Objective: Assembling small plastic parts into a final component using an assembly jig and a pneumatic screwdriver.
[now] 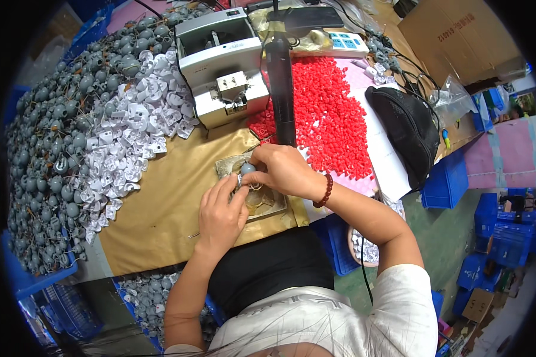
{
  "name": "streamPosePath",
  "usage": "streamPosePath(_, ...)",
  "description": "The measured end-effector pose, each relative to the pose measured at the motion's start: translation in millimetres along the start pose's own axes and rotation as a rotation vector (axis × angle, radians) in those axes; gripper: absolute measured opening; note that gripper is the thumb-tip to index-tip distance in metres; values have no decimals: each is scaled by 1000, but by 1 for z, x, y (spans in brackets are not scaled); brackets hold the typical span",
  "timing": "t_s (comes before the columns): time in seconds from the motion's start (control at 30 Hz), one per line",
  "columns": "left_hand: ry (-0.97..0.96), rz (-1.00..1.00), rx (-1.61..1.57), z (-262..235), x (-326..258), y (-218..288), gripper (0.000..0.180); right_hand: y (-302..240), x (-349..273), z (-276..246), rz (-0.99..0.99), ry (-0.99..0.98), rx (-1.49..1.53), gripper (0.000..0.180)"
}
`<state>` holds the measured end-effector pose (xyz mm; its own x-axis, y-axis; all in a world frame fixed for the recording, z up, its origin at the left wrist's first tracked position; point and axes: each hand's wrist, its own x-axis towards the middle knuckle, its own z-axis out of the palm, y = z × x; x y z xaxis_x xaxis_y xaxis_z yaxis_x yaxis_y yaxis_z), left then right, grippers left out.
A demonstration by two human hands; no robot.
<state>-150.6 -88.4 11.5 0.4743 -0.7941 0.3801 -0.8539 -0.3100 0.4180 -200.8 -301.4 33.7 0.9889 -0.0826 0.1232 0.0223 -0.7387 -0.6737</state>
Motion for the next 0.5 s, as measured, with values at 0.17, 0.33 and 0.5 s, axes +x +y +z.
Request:
streamPosePath(0.17,19,-117,-69,-1,10,-1,40,-18,0,1,146,-17,-20,47)
streamPosePath(0.33,-17,-167,-43,-8,30,2,35,-9,0,7,-112,116,34,59)
streamPosePath(0.5,-16,-131,-17,-3,39,3,34,27,30,-35,-18,770,-270,59)
